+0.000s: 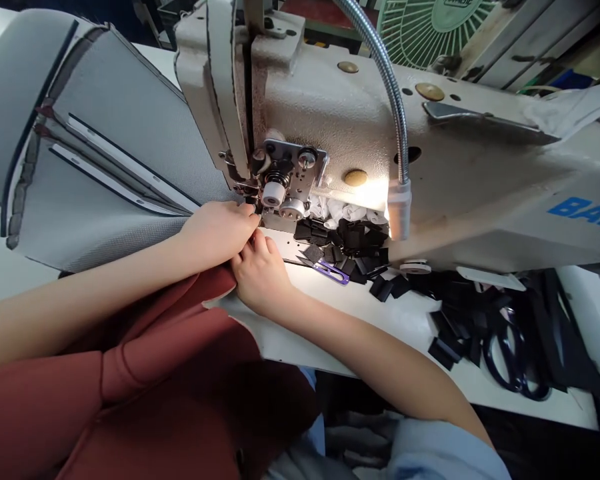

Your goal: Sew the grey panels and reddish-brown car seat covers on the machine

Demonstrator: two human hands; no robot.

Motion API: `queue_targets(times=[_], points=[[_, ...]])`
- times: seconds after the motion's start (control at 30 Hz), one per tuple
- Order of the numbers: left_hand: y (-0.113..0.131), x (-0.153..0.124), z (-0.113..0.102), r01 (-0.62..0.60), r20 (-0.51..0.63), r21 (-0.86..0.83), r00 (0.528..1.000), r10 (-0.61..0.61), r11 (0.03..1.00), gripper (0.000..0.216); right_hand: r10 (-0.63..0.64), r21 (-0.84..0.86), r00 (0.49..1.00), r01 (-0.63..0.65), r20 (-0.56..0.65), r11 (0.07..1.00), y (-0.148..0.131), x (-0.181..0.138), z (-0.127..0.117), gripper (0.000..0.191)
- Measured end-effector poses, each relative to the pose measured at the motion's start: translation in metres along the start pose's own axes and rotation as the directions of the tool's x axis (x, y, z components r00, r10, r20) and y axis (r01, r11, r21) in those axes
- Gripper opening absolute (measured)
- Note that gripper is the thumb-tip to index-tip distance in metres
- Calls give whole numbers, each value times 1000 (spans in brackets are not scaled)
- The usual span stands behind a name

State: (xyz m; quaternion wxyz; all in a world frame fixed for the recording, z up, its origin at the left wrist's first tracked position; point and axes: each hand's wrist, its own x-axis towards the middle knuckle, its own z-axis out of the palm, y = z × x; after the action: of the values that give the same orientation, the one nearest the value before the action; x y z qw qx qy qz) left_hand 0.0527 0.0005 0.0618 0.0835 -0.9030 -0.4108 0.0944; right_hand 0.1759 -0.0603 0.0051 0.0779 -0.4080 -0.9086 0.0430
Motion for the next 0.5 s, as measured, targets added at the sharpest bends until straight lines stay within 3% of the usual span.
queue_targets(times=[0.1,0.17,0.3,0.4,0.5], points=[[3,-16,-5,-16,-55,0,998,16,1000,23,13,0,1000,-13,-8,1000,2,-5,-6,38],[3,-43,-4,-35,-133,-7,991,34,999,35,20,64,1000,-20,0,998,2,-12,-17,42],[-15,-112,-2,-12,-225,-11,974,9,1000,62,-150,410,983,94,107,907,5,-24,-48,50],[-35,-133,-13,-68,-226,-50,973,55,996,52,-227,602,950,55,214,797,7,-29,-65,63],[-38,-117,-31,-56,-226,11,973,56,998,21,-290,604,927,94,236,792,2,-35,-68,66]])
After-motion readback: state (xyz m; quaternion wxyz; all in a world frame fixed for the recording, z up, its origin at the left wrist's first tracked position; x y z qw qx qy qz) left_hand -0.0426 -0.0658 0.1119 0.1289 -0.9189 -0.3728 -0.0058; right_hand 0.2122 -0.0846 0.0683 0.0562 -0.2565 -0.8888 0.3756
